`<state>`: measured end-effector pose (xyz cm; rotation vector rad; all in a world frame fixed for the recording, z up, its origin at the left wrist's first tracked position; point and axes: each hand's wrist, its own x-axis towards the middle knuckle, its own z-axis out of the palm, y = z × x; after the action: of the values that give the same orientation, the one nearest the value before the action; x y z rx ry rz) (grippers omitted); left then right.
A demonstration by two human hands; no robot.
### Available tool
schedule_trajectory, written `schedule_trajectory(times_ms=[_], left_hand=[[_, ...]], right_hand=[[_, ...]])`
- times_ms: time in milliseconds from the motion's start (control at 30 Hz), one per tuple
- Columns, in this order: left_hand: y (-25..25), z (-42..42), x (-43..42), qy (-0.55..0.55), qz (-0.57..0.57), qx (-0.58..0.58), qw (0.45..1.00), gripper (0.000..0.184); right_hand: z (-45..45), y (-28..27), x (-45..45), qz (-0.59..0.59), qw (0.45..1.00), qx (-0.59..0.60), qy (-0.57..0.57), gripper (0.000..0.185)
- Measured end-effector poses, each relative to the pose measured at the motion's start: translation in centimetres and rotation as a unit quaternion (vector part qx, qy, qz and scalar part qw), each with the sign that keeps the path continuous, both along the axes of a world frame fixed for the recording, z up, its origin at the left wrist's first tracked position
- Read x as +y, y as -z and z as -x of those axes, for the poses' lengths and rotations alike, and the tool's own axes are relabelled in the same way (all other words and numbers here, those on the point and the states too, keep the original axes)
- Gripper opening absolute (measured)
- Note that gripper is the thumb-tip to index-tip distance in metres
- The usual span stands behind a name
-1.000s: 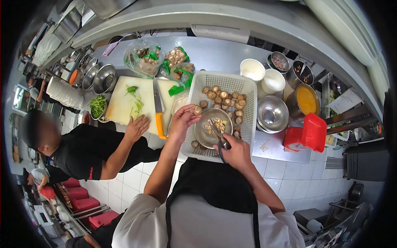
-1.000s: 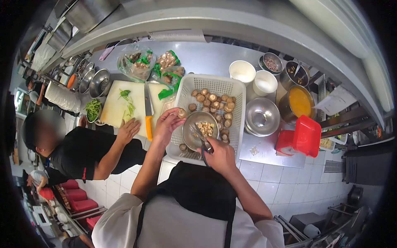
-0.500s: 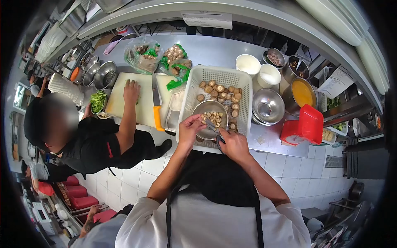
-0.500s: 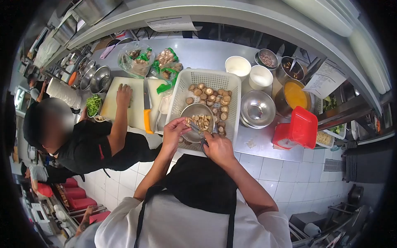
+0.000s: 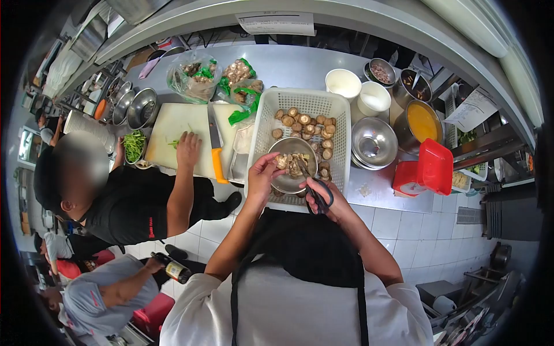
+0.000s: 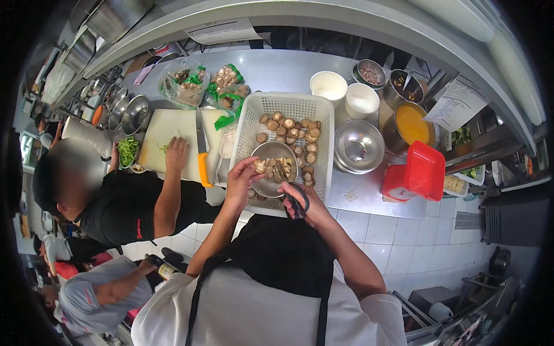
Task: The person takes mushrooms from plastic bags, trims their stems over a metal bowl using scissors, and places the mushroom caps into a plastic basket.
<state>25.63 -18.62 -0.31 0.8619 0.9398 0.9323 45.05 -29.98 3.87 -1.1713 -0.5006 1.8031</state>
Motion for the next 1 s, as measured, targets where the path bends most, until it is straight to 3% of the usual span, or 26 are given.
schedule_trajectory(times_ms=[33,133,267,467,567,667,767,967,1000], left_hand=[[-0.2,0.1,0.0,-0.001,0.001,0.008,1.000,0.026],[-0.1,0.1,0.2,-0.011,0.001,0.017,1.000,0.024],[0.6,0.2,0.3,-0.011,-0.023,0.031,0.999,0.023],[1.1,-0.2,-0.5,0.010,-0.131,0.131,0.983,0.023],[1.4,-0.7,-1.0,-0.025,-0.197,0.118,0.973,0.020],[1.3,-0.1,-0.8,-0.036,-0.133,0.113,0.984,0.019],[1.5,0.5,-0.4,-0.084,-0.096,0.038,0.991,0.018],[0.5,-1.0,2.0,-0.042,-0.137,0.109,0.984,0.025],[-0.6,-2.3,2.6,-0.035,-0.143,0.074,0.986,0.028]], right_hand=[[0.0,0.1,0.0,0.011,1.000,-0.005,0.012,0.040],[0.5,0.0,-0.1,-0.064,0.982,-0.167,-0.055,0.039],[1.7,0.6,-0.1,-0.095,0.965,-0.231,-0.078,0.041],[1.7,0.0,0.6,-0.059,0.980,-0.174,-0.074,0.039],[1.9,-0.1,0.6,-0.059,0.981,-0.170,-0.074,0.039],[1.7,0.9,0.6,-0.032,0.995,-0.070,-0.060,0.043],[1.5,0.6,0.5,0.048,0.996,0.069,0.014,0.049],[1.8,0.6,0.0,0.030,0.997,0.039,-0.064,0.064],[1.8,0.6,0.0,0.029,0.997,0.032,-0.071,0.064]])
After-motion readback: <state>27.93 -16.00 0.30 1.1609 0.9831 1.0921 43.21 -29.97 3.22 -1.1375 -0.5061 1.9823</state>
